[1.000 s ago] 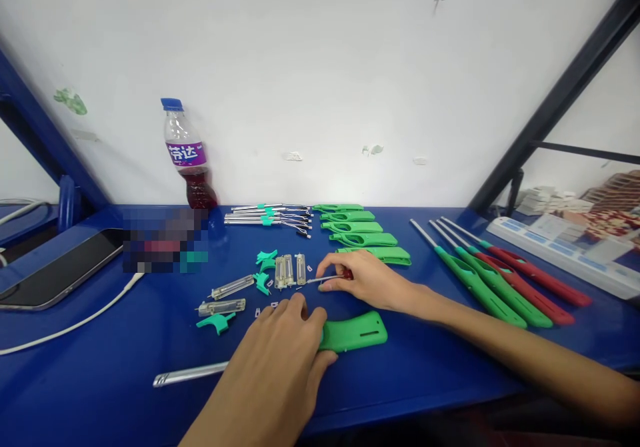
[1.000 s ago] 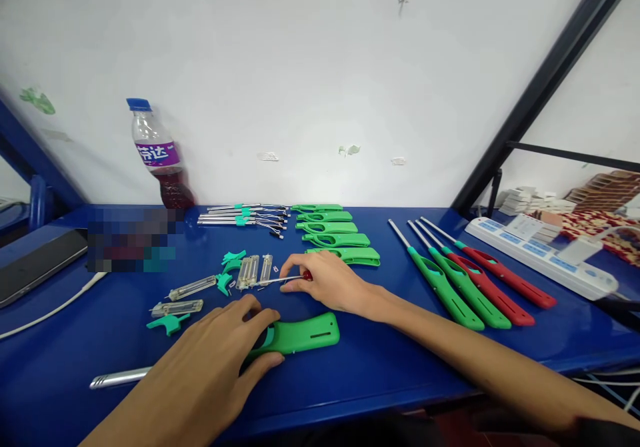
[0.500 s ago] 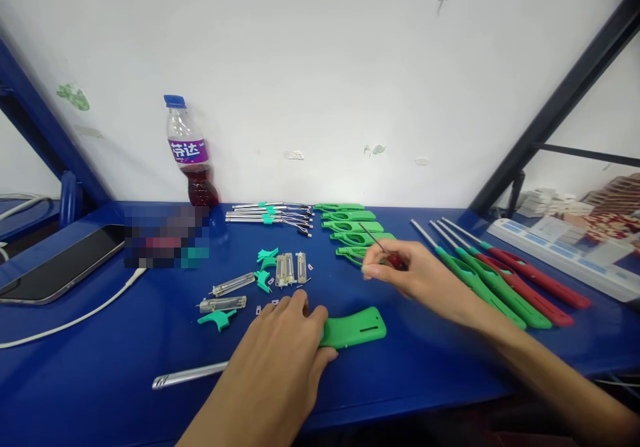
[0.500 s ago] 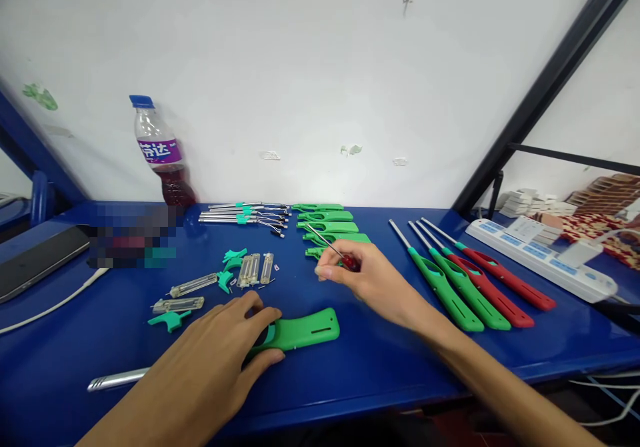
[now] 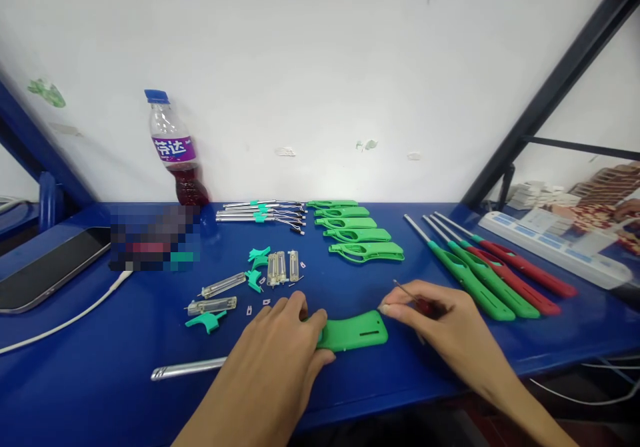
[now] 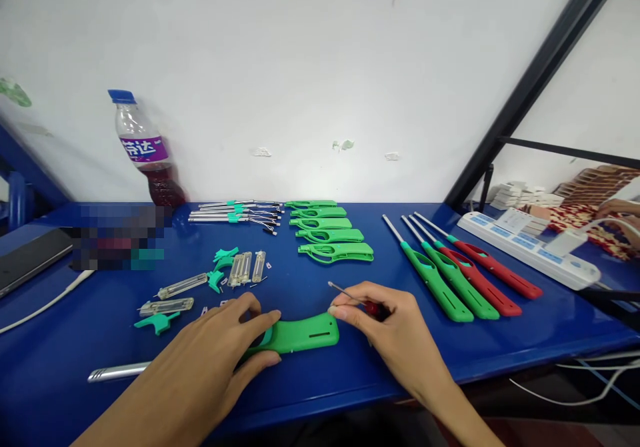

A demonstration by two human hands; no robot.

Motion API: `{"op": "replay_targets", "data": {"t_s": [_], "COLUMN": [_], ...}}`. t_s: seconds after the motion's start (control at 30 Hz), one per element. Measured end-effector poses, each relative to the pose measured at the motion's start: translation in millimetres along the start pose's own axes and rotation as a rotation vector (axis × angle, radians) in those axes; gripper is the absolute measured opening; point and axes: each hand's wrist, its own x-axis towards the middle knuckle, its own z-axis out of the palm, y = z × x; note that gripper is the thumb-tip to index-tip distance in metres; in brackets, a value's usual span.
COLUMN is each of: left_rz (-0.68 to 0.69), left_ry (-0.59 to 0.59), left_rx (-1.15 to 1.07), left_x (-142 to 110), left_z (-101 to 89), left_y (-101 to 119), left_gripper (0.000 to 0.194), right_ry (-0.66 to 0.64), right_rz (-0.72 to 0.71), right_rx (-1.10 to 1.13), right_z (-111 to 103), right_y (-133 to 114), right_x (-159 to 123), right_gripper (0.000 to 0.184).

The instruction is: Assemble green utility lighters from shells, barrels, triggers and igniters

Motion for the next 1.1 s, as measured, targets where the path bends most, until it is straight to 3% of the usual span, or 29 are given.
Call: {"op": "replay_targets", "data": {"t_s": [0.47,0.73,1.1], "left_rz": [-0.005,-0.028,-0.038], "left_ry": [0.005,-0.016,-0.058], "left_rx": [0.029,0.020,0.023], "left_x": [3.7,6.0,6.2], "left_z": [3.2,1.7,-1.4], "left_y": [-2.1,-1.3,-0.9], "left_gripper": [0.030,0.033,0.036], "right_ry": [-0.127,-0.122,-0.111], "right_rz": [-0.122,-0.173,-0.238], "right_rx": [-0.037,-0.089,-0.145], "right_z": [9.3,8.5,5.9], "right_y": [15.7,15.0,14.3], "right_x": [-3.0,-6.4,-9.9], "right_gripper": [0.033,0.018,0.016]}}
